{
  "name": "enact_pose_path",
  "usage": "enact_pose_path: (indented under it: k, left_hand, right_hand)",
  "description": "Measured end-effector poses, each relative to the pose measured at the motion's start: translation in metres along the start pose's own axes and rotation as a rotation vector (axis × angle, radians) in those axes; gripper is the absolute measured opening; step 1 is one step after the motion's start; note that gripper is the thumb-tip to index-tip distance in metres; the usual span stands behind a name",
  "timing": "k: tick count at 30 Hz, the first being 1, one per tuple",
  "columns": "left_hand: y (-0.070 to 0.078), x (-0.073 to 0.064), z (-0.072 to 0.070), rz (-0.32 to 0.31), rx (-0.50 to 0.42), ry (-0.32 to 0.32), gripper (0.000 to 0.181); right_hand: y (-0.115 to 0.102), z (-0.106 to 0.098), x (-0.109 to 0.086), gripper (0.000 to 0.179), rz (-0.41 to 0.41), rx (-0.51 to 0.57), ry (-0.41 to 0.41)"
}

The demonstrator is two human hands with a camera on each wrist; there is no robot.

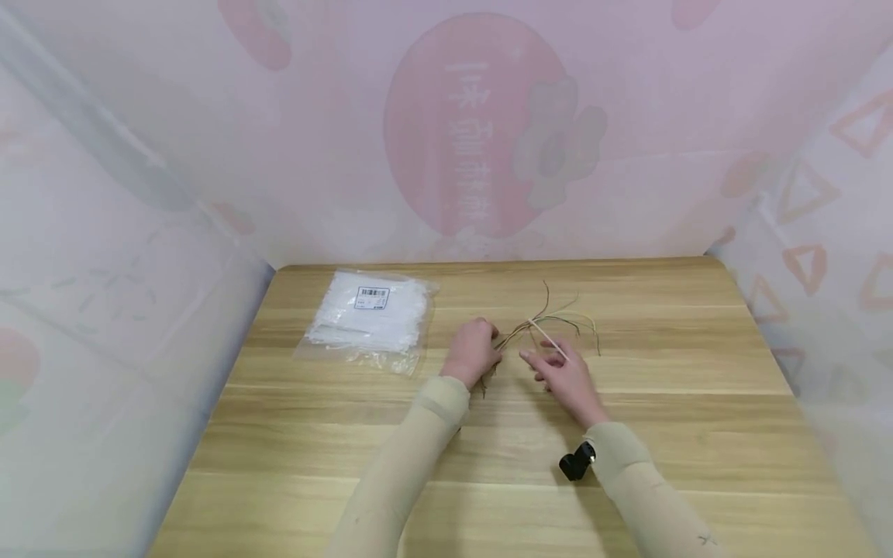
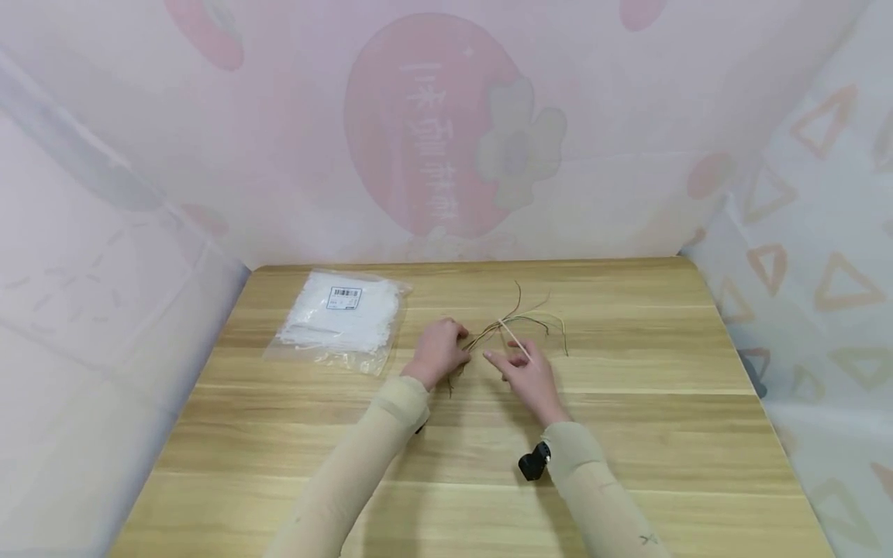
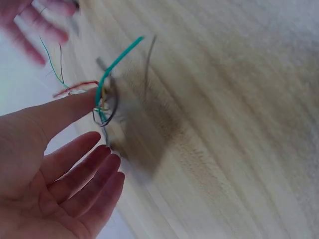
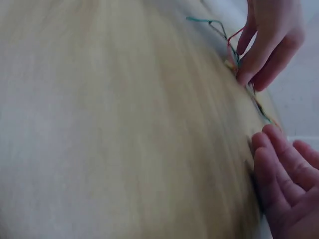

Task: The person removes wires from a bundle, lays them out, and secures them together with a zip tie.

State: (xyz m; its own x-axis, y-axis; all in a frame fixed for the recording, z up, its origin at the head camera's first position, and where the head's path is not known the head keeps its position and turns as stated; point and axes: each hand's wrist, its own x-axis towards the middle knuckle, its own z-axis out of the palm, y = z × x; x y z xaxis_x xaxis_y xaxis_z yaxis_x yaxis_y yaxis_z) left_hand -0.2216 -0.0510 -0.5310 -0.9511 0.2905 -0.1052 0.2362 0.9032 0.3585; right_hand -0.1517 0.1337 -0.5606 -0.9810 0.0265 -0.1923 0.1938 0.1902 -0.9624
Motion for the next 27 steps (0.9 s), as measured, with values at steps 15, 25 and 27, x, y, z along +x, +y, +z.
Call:
enact_pose_path:
  k: [15, 25, 27]
  left_hand:
    - [-0.014, 0.017, 0.002, -0.022, -0.084, 0.068, 0.021]
    - [-0.036, 0.024, 0.004, -0.046, -0.003, 0.112, 0.025]
    - [-0.038, 0.024, 0.004, -0.033, 0.027, 0.124, 0.023]
  right_hand:
    - [0.018, -0.013, 0.010, 0.069, 0.024, 0.197, -0.001]
    - [0.011, -0.017, -0.014, 0.071, -0.091, 0.091, -0.048]
    - [0.008, -0.019, -0.015, 0.064, -0.109, 0.041, -0.024]
